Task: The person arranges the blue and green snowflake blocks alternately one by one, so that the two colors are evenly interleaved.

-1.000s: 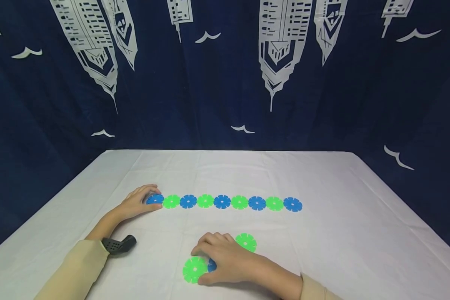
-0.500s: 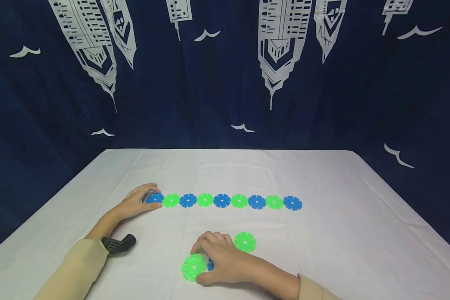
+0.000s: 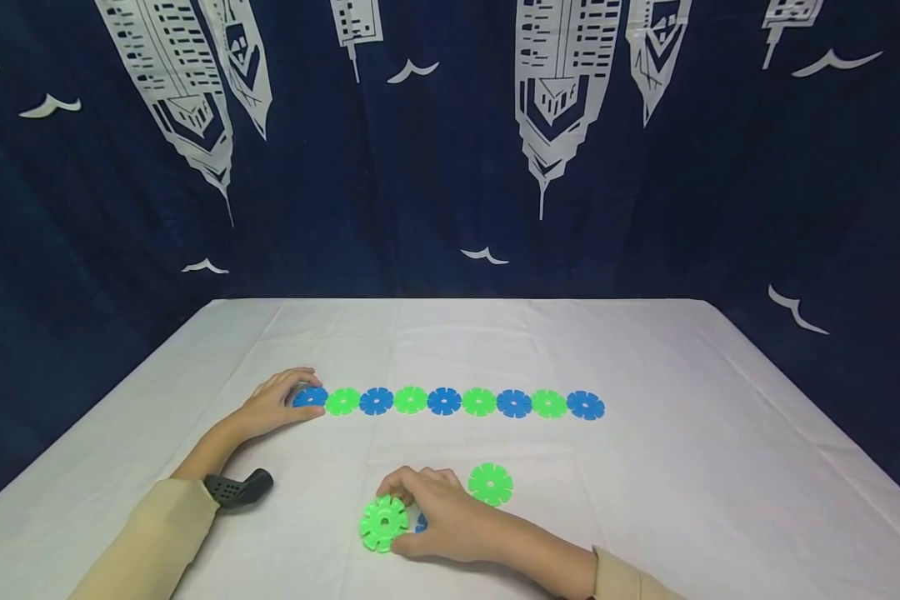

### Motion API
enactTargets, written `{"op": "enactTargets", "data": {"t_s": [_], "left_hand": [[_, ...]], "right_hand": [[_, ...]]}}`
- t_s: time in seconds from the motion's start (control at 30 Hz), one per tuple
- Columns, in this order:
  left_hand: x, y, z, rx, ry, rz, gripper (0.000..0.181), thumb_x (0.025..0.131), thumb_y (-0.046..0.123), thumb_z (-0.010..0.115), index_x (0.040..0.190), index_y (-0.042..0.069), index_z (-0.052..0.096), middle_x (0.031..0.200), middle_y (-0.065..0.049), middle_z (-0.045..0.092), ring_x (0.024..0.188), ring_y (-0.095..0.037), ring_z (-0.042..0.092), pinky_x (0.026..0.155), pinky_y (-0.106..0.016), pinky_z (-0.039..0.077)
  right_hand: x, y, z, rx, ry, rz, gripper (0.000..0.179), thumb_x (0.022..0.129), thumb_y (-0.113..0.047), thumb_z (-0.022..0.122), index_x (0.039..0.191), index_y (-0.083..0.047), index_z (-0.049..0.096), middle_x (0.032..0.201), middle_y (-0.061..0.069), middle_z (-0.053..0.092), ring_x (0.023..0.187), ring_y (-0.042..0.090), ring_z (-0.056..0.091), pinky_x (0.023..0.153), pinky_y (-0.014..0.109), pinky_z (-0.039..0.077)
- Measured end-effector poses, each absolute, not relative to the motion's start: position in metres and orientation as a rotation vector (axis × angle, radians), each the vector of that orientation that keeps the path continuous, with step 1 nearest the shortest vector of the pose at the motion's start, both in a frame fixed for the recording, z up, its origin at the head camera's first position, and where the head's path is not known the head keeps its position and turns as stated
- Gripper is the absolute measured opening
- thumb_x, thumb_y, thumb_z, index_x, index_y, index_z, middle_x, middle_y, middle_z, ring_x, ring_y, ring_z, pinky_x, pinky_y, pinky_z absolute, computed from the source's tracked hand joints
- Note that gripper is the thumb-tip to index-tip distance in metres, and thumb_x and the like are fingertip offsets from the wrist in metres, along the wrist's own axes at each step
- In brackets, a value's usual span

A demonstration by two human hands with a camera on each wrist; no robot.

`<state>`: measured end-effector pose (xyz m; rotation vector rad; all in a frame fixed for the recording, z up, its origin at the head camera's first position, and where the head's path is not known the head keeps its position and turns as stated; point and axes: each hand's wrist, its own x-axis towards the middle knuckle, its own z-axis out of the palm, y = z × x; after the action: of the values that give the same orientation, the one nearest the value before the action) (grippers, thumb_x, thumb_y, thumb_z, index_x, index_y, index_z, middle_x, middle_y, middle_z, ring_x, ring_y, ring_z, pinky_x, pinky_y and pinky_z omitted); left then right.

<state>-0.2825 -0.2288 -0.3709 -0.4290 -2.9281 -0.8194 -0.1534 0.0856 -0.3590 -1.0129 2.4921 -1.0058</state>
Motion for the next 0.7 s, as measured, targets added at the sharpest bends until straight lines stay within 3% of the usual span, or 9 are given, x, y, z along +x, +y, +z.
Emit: {"op": "enactTargets", "data": {"t_s": [0.2, 0.47, 0.7], "left_hand": [[-0.2828, -0.2288, -0.3704, -0.423, -2.939, -0.816, 0.048, 0.076, 0.048, 0.066, 0.112, 0.019, 0.054, 0.144, -0.012, 0.035, 0.135, -0.036, 0.023, 0.107, -0.060, 0.013], [-0.2818, -0.2286, -0.3678, -0.418, -2.932, -0.831, 0.047, 0.076, 0.047, 0.066, 0.111, 0.018, 0.054, 0.143, -0.012, 0.035, 0.135, -0.036, 0.022, 0.107, -0.060, 0.012], [-0.2826, -0.2288, -0.3698, -0.417, -2.937, -0.828, 0.048, 0.076, 0.047, 0.066, 0.112, 0.018, 0.054, 0.143, -0.013, 0.035, 0.135, -0.036, 0.022, 0.107, -0.060, 0.012]], "right_hand": [[-0.1549, 0.0847, -0.3593, -1.022, 2.461, -1.059, 0.041, 0.080, -0.030, 0.066, 0.113, -0.036, 0.043, 0.094, -0.017, 0.049, 0.093, 0.000, 0.044, 0.089, 0.029, 0.033], [-0.1606, 0.0825, -0.3615, -1.143, 2.354, -1.205, 0.035, 0.082, -0.016, 0.063, 0.112, -0.026, 0.047, 0.077, -0.013, 0.048, 0.077, -0.002, 0.047, 0.074, 0.016, 0.042], [-0.1615, 0.0829, -0.3625, -1.162, 2.310, -1.247, 0.034, 0.083, -0.014, 0.062, 0.112, -0.023, 0.047, 0.071, -0.014, 0.044, 0.074, -0.003, 0.045, 0.073, 0.015, 0.042]]}}
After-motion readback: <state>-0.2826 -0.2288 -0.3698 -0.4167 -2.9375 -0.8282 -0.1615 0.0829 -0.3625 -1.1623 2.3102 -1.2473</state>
